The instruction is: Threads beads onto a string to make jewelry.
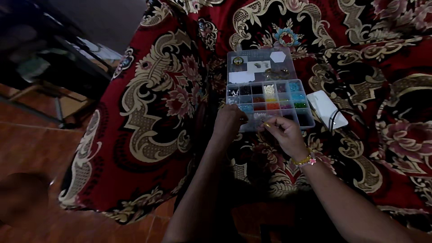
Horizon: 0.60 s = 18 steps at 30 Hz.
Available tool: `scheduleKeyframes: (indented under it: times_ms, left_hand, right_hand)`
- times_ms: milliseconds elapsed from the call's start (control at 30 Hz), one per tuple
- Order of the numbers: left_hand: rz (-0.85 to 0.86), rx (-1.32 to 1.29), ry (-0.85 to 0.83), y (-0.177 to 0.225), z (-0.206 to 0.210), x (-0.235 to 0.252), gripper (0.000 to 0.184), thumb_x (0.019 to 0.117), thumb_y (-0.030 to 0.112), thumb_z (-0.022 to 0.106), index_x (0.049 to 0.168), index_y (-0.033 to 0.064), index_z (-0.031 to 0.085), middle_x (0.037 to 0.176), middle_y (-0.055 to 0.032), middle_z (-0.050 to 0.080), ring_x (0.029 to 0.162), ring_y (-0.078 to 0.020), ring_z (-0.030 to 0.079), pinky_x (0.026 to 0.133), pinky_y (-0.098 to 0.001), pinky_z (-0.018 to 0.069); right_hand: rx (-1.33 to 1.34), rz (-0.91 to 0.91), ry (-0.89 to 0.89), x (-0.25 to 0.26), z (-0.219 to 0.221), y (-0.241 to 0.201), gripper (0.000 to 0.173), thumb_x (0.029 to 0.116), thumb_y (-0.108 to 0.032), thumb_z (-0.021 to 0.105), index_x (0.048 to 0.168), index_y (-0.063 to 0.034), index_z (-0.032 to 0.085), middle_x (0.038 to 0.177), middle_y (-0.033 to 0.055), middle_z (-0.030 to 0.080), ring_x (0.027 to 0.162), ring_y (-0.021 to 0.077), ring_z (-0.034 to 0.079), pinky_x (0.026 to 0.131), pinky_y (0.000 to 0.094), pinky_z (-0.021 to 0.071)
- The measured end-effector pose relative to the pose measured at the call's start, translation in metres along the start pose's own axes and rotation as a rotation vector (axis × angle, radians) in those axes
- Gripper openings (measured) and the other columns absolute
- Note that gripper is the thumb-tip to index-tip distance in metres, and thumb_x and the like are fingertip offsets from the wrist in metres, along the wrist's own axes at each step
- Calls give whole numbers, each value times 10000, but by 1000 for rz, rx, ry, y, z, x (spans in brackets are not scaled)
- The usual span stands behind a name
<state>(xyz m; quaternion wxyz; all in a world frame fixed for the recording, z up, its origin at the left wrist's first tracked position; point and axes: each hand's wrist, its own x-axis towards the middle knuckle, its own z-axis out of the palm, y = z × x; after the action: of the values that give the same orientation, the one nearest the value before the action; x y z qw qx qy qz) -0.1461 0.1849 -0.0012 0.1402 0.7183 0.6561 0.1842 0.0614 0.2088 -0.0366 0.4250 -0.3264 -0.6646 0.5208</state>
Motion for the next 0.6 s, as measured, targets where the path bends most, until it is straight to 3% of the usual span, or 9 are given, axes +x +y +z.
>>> scheduleKeyframes:
  times_ms: [133,233,433,533,600]
  left_hand:
    - [-34,69,-25,6,5,2,82,854,73,800,934,56,793,958,-194,695,978,-406,646,871,-599,492]
    - [-80,86,-61,11,7,4,78,873,90,786,942,52,789,969,-188,691,998,-397,635,899,-588,476]
    - [-146,85,-144,13,7,7,117,930,142,736,1000,55,771,1016,-181,689,1044,-385,629,936,-573,453]
    - [-131,0,-55,9,7,4,116,925,115,726,999,31,756,985,-180,697,989,-373,657,886,-575,494]
    - [-147,-176,14,8,3,2,124,936,86,701,1031,7,720,995,-151,702,912,-296,688,835,-492,568]
  right_hand:
    - [5,14,27,1,-1,-2,140,991,-86,595,966,-34,722,891,-7,758,817,43,720,762,223,607]
    - [68,152,8,2,0,-9,145,1015,-85,578,994,-28,710,837,-1,749,641,19,663,531,160,511]
    - [62,337,-59,4,-1,-14,130,1015,-77,593,1005,-8,703,780,5,704,615,54,652,580,198,562]
    - [64,344,-55,5,0,-16,123,1009,-77,604,985,-10,705,757,-1,696,582,41,631,555,184,546]
    - [69,343,-31,5,0,-16,126,1007,-82,609,980,-7,706,749,-2,692,573,40,623,547,185,541]
